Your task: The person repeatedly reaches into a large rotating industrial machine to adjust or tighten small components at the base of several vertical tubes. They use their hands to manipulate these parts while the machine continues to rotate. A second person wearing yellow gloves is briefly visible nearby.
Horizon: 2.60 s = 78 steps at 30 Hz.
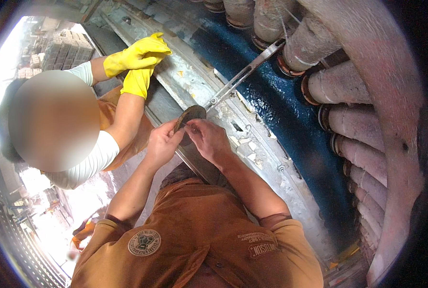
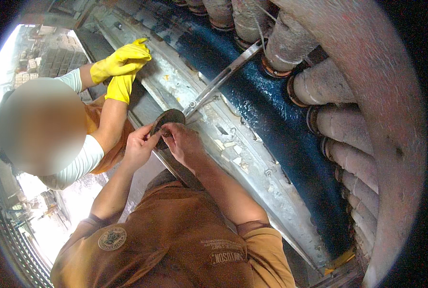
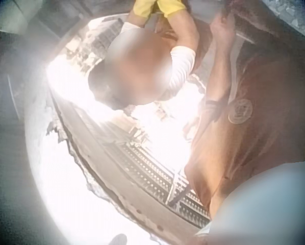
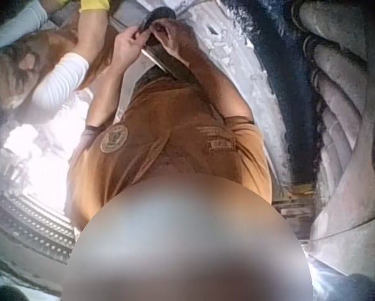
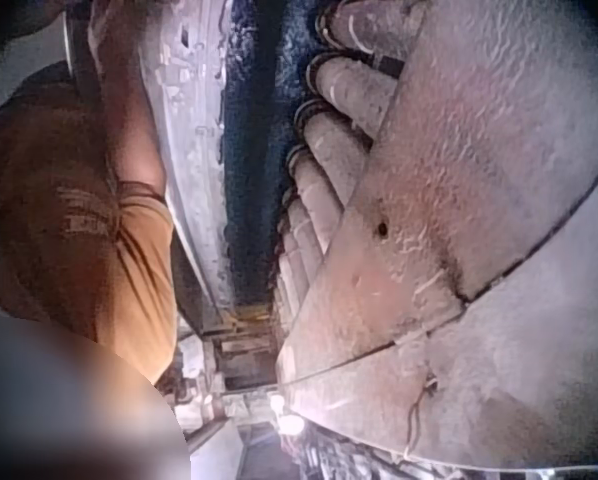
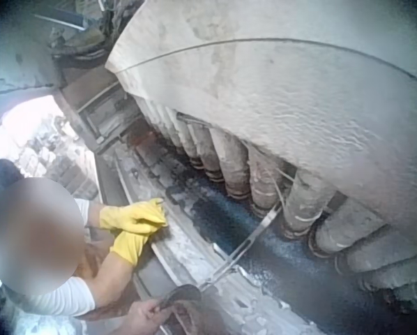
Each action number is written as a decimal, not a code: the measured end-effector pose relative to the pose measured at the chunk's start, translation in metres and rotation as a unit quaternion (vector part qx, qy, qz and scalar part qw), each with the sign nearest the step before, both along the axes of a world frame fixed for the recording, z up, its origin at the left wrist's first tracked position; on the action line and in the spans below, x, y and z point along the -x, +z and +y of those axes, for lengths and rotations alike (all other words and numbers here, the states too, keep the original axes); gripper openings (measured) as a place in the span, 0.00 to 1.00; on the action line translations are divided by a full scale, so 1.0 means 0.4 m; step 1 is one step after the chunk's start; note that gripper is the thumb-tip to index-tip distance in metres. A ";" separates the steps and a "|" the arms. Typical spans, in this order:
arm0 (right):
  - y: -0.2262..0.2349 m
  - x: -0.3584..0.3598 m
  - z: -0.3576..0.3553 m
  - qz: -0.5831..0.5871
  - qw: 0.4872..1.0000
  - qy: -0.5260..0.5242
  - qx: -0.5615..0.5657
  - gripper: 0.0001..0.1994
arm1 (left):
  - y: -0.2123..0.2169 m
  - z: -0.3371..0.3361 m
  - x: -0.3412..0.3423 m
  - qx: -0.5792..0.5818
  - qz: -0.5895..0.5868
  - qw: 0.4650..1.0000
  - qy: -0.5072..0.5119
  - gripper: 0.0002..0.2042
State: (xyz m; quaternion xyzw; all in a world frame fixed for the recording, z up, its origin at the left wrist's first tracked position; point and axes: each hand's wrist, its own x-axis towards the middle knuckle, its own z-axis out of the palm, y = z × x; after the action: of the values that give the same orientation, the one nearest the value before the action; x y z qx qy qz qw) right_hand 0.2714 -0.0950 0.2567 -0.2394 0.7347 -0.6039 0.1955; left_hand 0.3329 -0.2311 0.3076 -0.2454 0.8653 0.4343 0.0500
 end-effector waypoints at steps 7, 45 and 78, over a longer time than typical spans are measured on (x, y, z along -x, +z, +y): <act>-0.002 0.004 0.007 0.033 0.999 0.010 -0.007 0.09 | 0.005 0.004 0.005 0.004 -0.018 1.000 0.001 0.12; -0.026 -0.003 0.032 0.140 0.982 0.061 -0.110 0.12 | 0.026 0.045 0.029 0.121 0.053 0.984 -0.116 0.11; -0.047 -0.019 0.043 0.160 0.985 0.019 -0.055 0.10 | 0.014 0.055 0.020 0.144 0.050 0.978 -0.139 0.10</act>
State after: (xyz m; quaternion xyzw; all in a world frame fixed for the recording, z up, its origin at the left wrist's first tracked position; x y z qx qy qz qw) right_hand 0.2792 -0.0778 0.2377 -0.3354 0.7840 -0.5127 0.0998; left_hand 0.3248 -0.2089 0.3133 -0.1050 0.9459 0.3055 0.0312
